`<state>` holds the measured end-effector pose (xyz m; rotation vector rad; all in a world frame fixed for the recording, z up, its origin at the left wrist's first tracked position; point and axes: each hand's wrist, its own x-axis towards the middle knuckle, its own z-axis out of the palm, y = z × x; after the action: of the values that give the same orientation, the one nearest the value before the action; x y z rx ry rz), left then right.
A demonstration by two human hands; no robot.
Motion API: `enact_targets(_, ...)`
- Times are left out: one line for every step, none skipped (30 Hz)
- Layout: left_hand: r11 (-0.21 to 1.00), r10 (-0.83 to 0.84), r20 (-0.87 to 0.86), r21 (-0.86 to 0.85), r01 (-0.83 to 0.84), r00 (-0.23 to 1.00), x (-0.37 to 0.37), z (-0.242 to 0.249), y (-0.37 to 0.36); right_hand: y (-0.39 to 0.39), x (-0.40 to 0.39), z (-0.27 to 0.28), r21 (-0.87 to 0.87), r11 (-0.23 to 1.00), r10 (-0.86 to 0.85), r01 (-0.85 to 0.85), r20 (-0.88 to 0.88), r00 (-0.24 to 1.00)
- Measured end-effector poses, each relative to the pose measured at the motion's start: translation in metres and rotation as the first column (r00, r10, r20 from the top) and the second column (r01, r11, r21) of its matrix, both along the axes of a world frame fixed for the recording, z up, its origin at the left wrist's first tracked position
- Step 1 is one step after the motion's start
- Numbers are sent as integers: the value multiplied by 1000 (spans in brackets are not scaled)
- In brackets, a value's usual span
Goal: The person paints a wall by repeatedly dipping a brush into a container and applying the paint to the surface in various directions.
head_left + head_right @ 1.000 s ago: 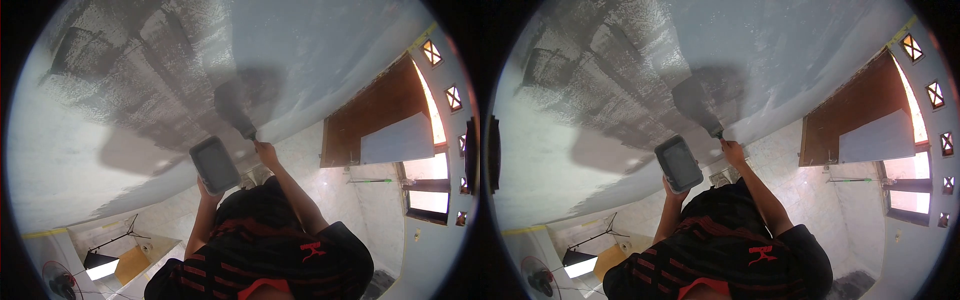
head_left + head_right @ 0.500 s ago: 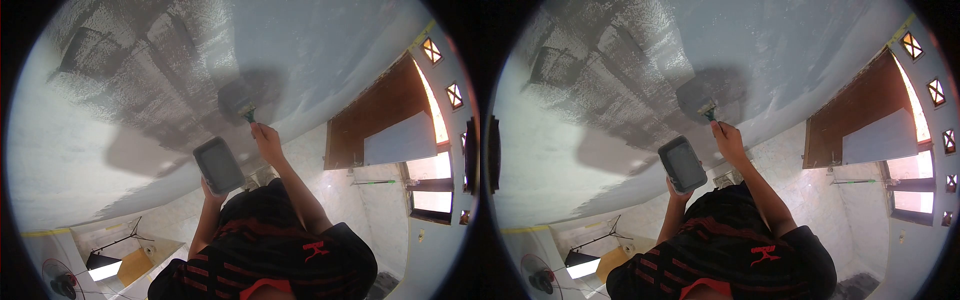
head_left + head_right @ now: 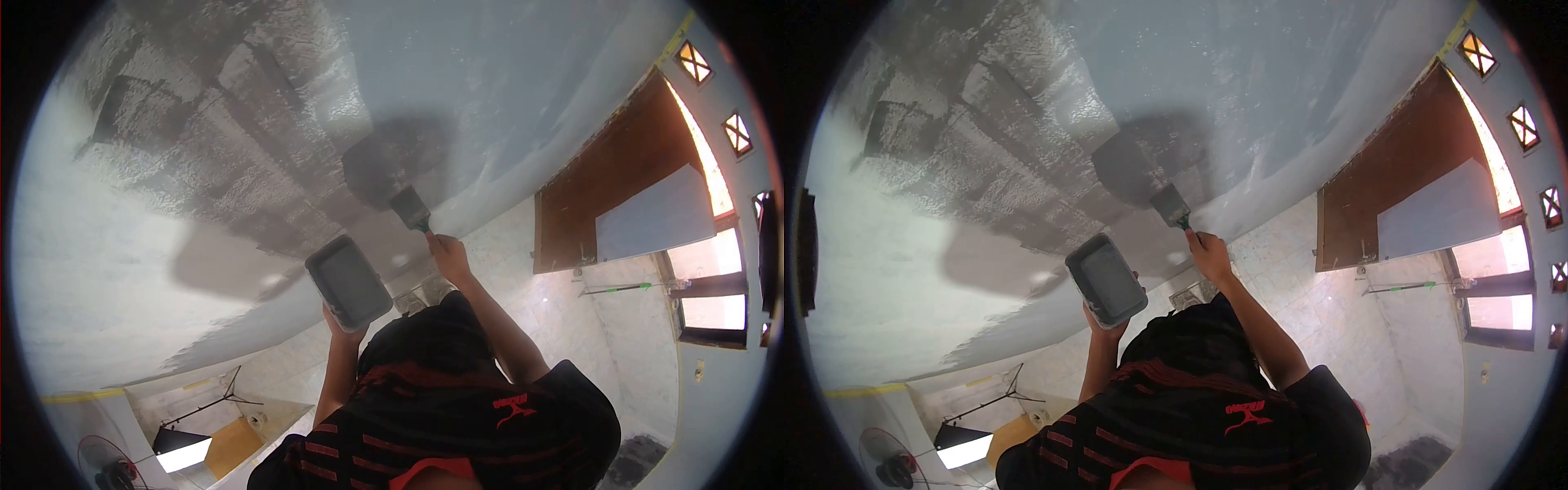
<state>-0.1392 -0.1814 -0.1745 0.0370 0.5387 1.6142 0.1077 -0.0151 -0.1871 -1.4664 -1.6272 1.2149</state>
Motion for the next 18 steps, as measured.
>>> enact_targets(1000,4,-32,-7,-4,999,0,0,1,-1,-2,18,-7,1000,-10,10,-3,1000)
enact_targets(1000,7,-64,-16,-8,998,0,0,0,1,-6,36,46,999,-18,20,-44,999)
enact_targets(1000,-4,-66,-26,3,998,1,1,0,4,-11,50,98,995,-24,32,-84,996)
enact_targets(1000,-15,-47,-19,14,999,3,4,1,7,-16,63,88,995,-35,42,-84,996)
enact_targets(1000,-25,-28,-10,24,999,5,5,2,12,-21,74,146,989,-29,36,-49,998)
enact_targets(999,-34,-29,-16,34,999,6,5,3,17,-24,78,205,978,-24,26,-13,1000)
enact_targets(999,-37,-46,-20,36,998,6,4,3,21,-26,68,199,979,-33,35,-16,999)
enact_targets(999,-39,-63,-23,38,997,7,3,4,26,-30,50,200,979,-61,47,65,996)
enact_targets(999,-44,-65,-26,43,997,8,5,5,29,-33,30,204,978,-86,54,147,985)
enact_targets(998,-67,-55,-4,66,996,11,9,5,29,-33,12,200,978,-87,56,146,985)
enact_targets(996,-87,-45,19,88,995,12,11,6,29,-30,-6,95,994,-69,51,191,979)
enact_targets(996,-85,-45,17,85,995,11,9,7,30,-26,-26,-9,999,-44,48,234,971)
enact_targets(997,-81,-65,-7,81,995,10,6,7,30,-22,-53,-14,999,-39,44,235,971)
enact_targets(996,-81,-86,-34,78,993,9,4,4,28,-17,-82,-38,998,-31,43,264,964)
enact_targets(996,-83,-84,-39,80,993,10,4,3,27,-9,-97,-60,997,-26,46,294,956)
enact_targets(996,-91,-72,-23,89,993,11,5,4,23,2,-99,-59,997,-28,47,294,956)
enact_targets(995,-96,-62,-8,96,993,10,6,5,15,11,-100,-32,999,-3,9,180,984)
enact_targets(996,-94,-63,-10,93,994,8,6,4,6,16,-100,-3,1000,29,-29,64,998)
